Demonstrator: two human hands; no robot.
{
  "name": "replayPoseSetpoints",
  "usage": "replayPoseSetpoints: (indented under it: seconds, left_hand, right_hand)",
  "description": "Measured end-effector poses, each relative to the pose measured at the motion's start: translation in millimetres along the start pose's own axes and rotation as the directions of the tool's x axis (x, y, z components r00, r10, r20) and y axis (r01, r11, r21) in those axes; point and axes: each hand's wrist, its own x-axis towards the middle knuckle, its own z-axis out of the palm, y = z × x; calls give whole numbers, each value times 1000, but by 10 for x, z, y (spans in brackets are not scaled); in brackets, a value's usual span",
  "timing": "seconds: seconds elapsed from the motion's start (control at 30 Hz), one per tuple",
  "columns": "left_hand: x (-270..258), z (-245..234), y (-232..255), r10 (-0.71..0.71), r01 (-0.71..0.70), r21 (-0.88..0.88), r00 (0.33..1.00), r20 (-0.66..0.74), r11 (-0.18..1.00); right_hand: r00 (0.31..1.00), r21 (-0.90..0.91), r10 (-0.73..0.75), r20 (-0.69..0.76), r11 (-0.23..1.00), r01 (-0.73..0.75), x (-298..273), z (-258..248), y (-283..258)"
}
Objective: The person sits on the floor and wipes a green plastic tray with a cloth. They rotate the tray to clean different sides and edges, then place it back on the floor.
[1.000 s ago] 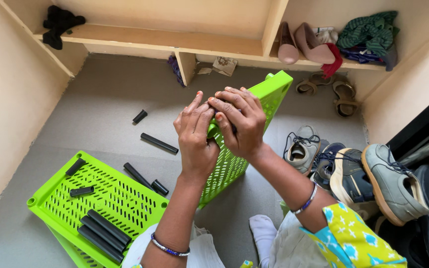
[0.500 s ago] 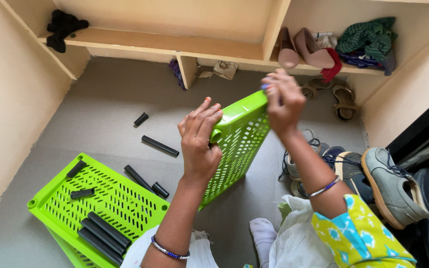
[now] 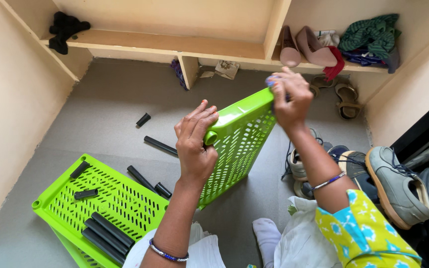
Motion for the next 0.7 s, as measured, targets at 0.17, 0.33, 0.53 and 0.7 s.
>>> replayPoseSetpoints:
  seconds: [0.17, 0.33, 0.53, 0.7]
  left_hand:
    - [16, 47, 29, 17, -17, -13, 1000, 15, 1000]
    - [59, 106, 53, 17, -17, 21, 1000, 0, 1000]
    - [35, 94, 60, 12, -12, 1, 1000, 15, 1000]
    - [17, -4, 13, -9, 9, -36, 1000, 11, 999]
  right_hand:
    - [991, -17, 102, -84, 995, -103, 21, 0, -38]
    - [997, 126, -38, 68, 992, 29, -155, 188, -728]
    - [968, 140, -214, 131, 971, 195, -168, 163, -721]
    - [998, -79, -49, 45, 996, 52, -35, 27, -8]
